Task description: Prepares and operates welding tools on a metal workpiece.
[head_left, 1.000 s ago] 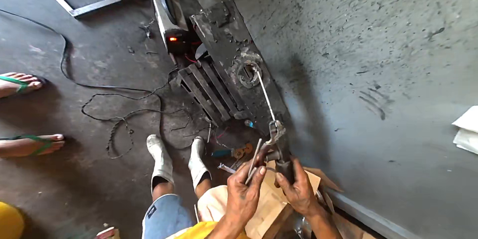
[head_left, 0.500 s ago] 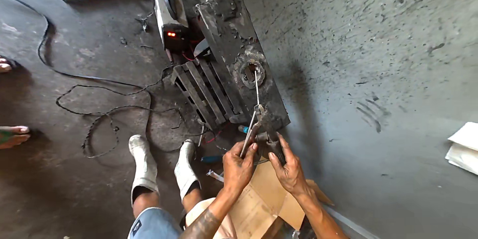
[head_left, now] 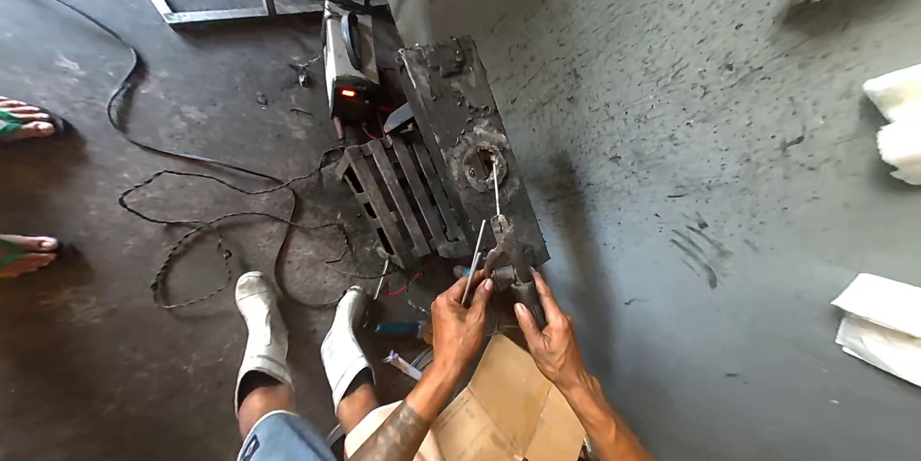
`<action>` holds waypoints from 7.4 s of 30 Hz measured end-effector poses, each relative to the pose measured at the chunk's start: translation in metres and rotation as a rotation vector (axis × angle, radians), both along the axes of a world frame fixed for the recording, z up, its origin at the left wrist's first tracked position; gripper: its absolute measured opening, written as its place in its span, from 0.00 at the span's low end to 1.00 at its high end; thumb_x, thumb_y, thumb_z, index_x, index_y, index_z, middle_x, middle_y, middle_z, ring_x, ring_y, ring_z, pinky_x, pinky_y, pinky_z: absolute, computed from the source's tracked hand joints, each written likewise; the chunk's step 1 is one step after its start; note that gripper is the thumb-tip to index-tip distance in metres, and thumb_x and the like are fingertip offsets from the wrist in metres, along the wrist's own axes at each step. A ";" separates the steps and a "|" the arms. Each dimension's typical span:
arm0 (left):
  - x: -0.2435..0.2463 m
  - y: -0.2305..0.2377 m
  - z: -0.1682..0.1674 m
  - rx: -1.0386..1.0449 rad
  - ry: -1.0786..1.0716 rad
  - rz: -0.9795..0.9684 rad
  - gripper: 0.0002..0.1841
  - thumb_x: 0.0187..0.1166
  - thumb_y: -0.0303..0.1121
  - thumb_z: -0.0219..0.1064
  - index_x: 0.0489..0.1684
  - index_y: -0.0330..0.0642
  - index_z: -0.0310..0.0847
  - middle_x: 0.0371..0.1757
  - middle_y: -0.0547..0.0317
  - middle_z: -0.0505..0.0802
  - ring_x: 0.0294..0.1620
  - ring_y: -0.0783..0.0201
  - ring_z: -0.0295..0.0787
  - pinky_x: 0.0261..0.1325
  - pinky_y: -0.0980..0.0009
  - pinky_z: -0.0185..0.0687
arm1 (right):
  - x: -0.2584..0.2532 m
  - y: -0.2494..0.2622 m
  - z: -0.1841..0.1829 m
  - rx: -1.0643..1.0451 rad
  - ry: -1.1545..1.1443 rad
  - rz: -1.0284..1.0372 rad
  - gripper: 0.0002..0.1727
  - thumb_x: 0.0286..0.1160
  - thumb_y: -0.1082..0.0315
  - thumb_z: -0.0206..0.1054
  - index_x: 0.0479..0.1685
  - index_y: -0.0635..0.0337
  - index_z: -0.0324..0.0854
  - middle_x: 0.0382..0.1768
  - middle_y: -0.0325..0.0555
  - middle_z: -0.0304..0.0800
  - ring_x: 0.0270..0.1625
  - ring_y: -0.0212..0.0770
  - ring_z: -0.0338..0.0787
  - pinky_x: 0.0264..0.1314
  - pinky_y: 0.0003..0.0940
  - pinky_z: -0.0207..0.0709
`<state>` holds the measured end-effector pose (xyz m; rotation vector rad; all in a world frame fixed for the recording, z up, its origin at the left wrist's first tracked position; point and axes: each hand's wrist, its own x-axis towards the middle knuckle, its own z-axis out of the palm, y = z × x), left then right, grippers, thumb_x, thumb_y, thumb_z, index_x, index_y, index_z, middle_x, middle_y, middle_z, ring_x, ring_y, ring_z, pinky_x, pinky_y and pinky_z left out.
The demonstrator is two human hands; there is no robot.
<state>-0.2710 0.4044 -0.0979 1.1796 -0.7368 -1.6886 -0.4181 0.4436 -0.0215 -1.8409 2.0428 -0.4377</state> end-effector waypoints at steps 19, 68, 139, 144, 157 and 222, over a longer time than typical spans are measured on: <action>-0.011 -0.009 0.000 0.074 0.112 0.082 0.10 0.82 0.31 0.69 0.53 0.37 0.91 0.40 0.60 0.96 0.37 0.72 0.92 0.45 0.73 0.89 | 0.003 -0.018 0.011 0.034 0.073 0.019 0.34 0.83 0.59 0.65 0.84 0.69 0.68 0.70 0.53 0.88 0.66 0.35 0.91 0.70 0.30 0.83; 0.056 0.028 -0.032 0.247 0.038 0.044 0.16 0.90 0.36 0.54 0.53 0.39 0.89 0.31 0.65 0.91 0.28 0.73 0.85 0.34 0.73 0.81 | 0.024 -0.032 0.039 0.085 0.301 0.204 0.33 0.85 0.57 0.63 0.85 0.67 0.69 0.71 0.53 0.87 0.63 0.39 0.93 0.65 0.34 0.86; 0.238 0.047 -0.115 0.487 -0.154 0.255 0.17 0.95 0.33 0.47 0.49 0.35 0.84 0.23 0.70 0.86 0.14 0.78 0.74 0.16 0.82 0.69 | 0.066 -0.024 0.033 0.213 0.367 -0.063 0.35 0.84 0.58 0.63 0.87 0.67 0.65 0.65 0.61 0.90 0.57 0.52 0.95 0.61 0.46 0.86; 0.269 0.031 -0.123 0.429 -0.209 0.113 0.19 0.94 0.35 0.47 0.53 0.35 0.84 0.23 0.70 0.86 0.16 0.76 0.76 0.20 0.78 0.74 | 0.084 -0.020 0.025 0.178 0.333 -0.110 0.35 0.84 0.57 0.63 0.86 0.67 0.66 0.69 0.60 0.88 0.62 0.51 0.94 0.65 0.45 0.85; 0.296 0.008 -0.117 0.399 -0.273 0.076 0.18 0.94 0.35 0.47 0.50 0.37 0.85 0.22 0.71 0.86 0.14 0.79 0.74 0.16 0.81 0.69 | 0.100 -0.001 0.015 0.134 0.286 -0.165 0.34 0.84 0.56 0.63 0.86 0.67 0.67 0.71 0.59 0.87 0.66 0.48 0.92 0.70 0.42 0.83; 0.131 -0.123 0.033 0.309 0.654 0.110 0.15 0.94 0.40 0.51 0.52 0.44 0.84 0.35 0.61 0.90 0.16 0.79 0.77 0.13 0.88 0.66 | 0.125 -0.029 0.004 0.207 -0.970 -0.281 0.31 0.51 0.50 0.85 0.49 0.65 0.84 0.33 0.37 0.91 0.34 0.26 0.89 0.40 0.24 0.85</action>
